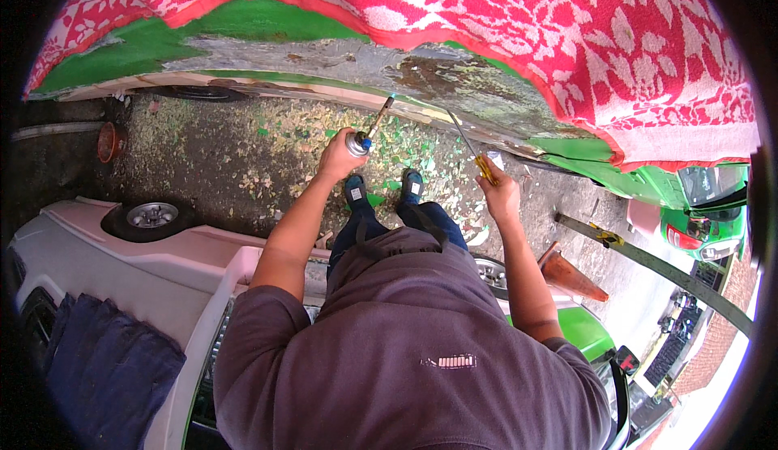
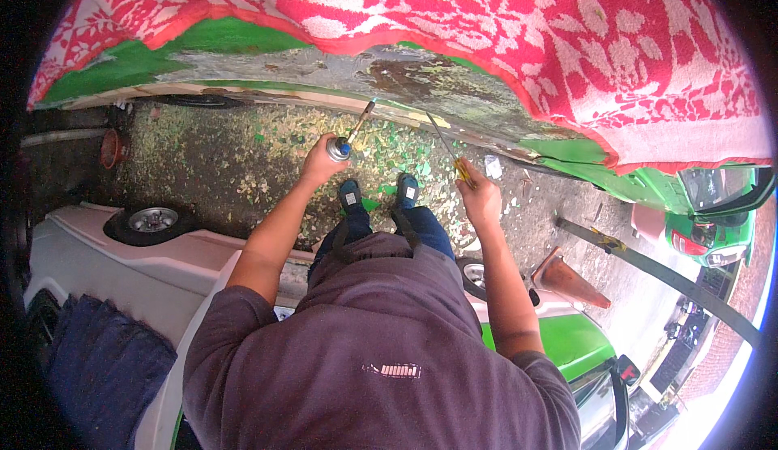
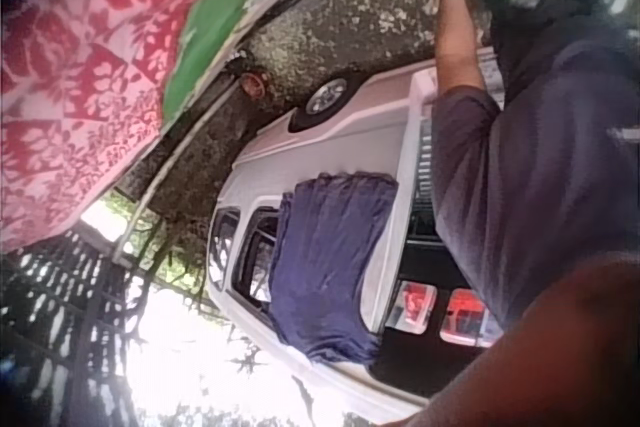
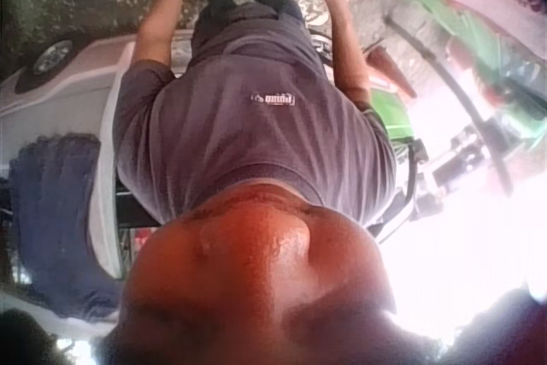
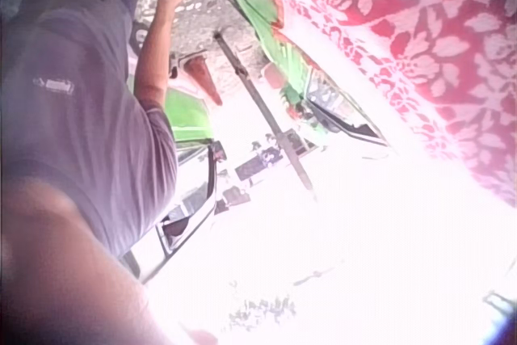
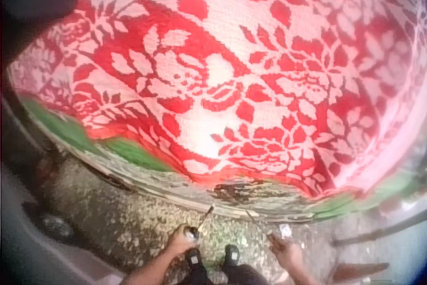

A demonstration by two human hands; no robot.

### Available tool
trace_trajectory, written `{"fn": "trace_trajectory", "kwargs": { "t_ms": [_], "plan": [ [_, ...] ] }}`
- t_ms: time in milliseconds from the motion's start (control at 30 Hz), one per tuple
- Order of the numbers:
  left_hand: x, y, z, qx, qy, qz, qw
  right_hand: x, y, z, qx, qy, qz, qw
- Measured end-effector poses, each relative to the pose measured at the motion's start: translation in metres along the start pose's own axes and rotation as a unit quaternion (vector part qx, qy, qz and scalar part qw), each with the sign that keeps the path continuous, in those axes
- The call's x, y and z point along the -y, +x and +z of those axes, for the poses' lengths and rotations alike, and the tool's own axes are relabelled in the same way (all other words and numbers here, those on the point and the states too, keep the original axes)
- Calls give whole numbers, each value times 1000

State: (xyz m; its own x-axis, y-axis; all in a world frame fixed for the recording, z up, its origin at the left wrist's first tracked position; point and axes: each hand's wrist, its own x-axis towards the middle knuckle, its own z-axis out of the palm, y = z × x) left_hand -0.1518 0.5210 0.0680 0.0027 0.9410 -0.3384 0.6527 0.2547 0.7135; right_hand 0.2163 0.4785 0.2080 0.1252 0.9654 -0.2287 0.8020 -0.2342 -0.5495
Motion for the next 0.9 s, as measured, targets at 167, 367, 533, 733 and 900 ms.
{"fn": "trace_trajectory", "kwargs": {
  "t_ms": [167, 367, 533, 733, 900],
  "plan": [
    [-12, 0, -1, -5, -8, -6, 1000, -3, -2, -4, -2, -1, 7, 1000],
    [-19, 0, 11, -18, -6, -7, 1000, -11, -3, -14, 14, -3, 16, 1000],
    [-19, -1, 32, -31, -27, -26, 999, -18, 3, -31, 31, -25, 17, 999],
    [-20, -6, 56, -63, -36, -30, 997, -42, 11, -48, 40, -34, -2, 999],
    [-18, -9, 66, -88, -83, -36, 992, -45, 16, -61, 50, -54, -17, 997]
  ]
}}
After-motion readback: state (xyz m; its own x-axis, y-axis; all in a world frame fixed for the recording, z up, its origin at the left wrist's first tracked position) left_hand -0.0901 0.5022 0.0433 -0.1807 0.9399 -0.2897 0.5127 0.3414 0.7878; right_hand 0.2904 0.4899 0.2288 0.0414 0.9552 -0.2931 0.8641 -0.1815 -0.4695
